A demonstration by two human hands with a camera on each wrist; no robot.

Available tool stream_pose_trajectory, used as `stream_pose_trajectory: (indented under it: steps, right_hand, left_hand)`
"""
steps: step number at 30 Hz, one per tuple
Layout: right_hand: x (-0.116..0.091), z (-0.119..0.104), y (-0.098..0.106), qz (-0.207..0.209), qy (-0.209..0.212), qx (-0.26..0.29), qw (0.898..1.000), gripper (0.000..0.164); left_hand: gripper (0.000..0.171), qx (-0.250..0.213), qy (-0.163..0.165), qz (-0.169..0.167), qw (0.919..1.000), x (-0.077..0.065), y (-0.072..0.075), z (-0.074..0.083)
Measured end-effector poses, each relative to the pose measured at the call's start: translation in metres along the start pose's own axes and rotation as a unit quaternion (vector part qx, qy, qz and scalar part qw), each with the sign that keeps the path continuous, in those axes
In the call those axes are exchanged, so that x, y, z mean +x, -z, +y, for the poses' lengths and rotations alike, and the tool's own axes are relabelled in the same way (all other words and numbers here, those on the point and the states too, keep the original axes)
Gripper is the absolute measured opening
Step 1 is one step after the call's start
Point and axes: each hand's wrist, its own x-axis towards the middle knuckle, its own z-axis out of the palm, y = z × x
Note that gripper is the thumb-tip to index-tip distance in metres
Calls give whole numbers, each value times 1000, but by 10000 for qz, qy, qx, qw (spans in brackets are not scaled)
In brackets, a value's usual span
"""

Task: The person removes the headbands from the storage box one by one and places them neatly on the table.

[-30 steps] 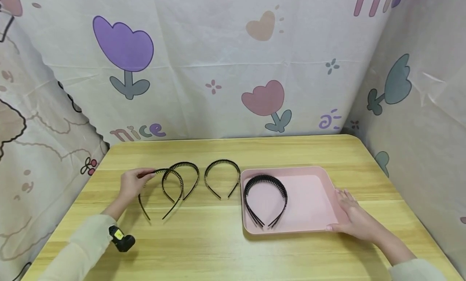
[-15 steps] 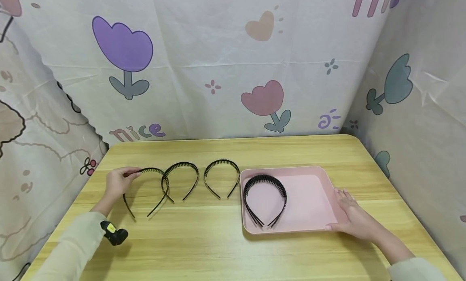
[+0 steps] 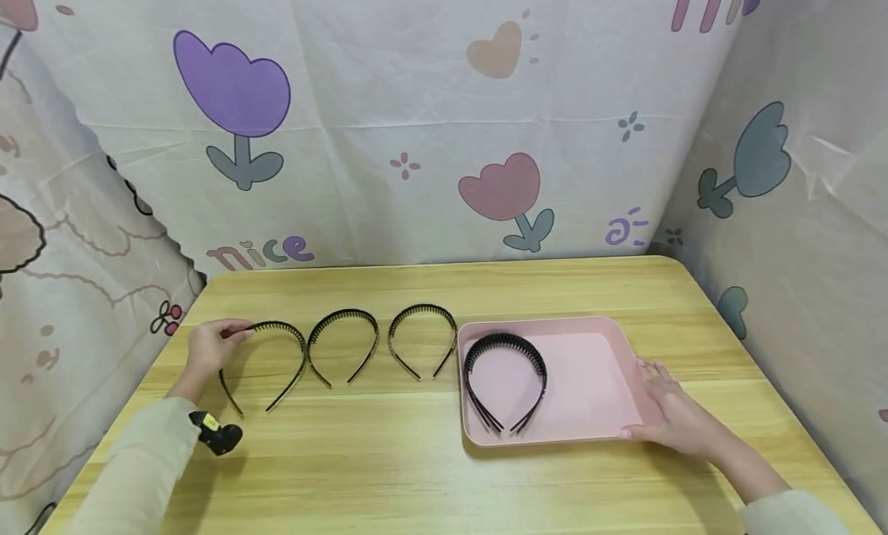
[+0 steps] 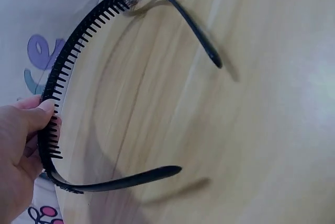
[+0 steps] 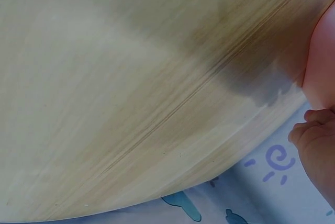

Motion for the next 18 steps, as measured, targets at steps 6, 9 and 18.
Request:
stream_pose_trajectory:
  steps: [6,9,18]
  right_hand:
    - [-1,0,1,16,12,-40,10000,102]
    - [-1,0,0,26,22,-57,10000,102]
    - [-1,1,0,85,66,-74,9999,102]
  left_hand:
    - [16,-42,390,-117,9992,5,0,-2]
    - [16,-47,446,-82,9990,6,-3,-3]
    - [14,-59,490,233,9985,14,-16,-5]
